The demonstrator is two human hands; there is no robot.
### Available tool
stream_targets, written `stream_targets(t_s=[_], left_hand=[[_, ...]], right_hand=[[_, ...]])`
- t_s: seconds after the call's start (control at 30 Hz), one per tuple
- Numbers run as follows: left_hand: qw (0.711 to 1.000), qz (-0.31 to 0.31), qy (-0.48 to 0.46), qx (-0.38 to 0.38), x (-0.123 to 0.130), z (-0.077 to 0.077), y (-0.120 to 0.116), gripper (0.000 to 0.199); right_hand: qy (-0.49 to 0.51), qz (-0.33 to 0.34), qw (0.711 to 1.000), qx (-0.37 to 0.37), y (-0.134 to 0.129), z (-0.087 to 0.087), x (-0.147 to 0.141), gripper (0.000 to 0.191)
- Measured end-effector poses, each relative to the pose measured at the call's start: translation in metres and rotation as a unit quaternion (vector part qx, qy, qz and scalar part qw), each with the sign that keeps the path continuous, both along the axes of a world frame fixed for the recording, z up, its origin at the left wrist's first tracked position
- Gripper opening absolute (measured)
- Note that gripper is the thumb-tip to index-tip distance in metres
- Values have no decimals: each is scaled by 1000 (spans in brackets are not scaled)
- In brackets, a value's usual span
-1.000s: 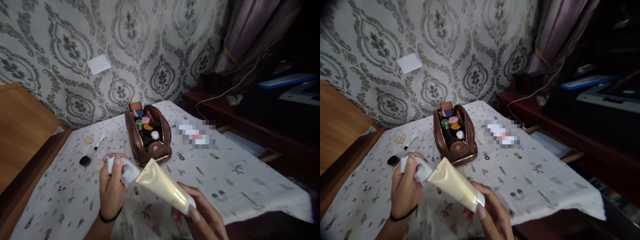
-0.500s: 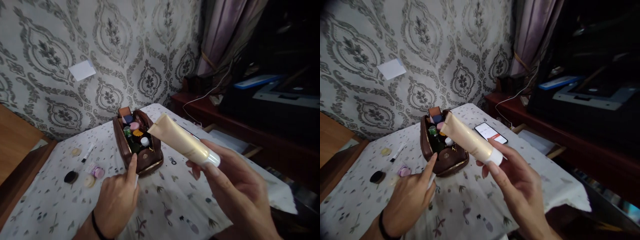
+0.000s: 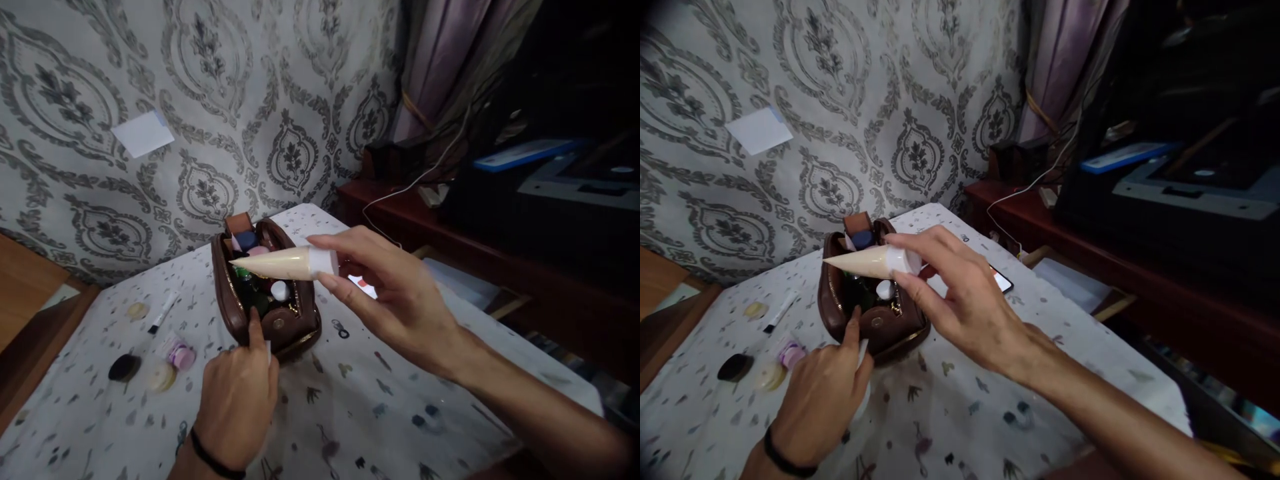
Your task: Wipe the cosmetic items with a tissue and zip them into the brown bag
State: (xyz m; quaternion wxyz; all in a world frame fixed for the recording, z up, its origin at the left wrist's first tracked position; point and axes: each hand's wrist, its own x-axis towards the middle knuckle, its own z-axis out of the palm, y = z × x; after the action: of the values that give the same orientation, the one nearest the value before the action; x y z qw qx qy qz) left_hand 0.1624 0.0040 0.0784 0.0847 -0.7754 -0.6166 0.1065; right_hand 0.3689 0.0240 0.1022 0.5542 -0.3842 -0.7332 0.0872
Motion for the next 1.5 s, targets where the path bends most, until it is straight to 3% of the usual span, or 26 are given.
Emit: stream_targets(t_s=[0.37, 0.67, 0.87, 1.13, 1.33, 1.5], left_hand=[[995, 23, -55, -77, -12, 2, 8, 60], [992, -71, -100, 8, -37, -21, 9, 58], [992, -74, -98, 23, -38, -26, 10, 61], [992, -78, -95, 2, -39, -28, 10, 64], [992, -93, -89, 5, -42, -30, 10, 64], [990, -100, -95, 11, -41, -30, 9, 63]], right_hand=[[-163, 165, 972, 20, 40, 22, 17, 26], [-227, 225, 947, 11, 63, 39, 27, 21], [-275, 259, 926, -14, 70, 39, 17, 20], [-323, 357, 877, 5, 92, 58, -16, 22], [-241, 311, 917, -69, 106, 44, -41, 16], [-281, 308, 909, -23, 119, 19, -52, 20]])
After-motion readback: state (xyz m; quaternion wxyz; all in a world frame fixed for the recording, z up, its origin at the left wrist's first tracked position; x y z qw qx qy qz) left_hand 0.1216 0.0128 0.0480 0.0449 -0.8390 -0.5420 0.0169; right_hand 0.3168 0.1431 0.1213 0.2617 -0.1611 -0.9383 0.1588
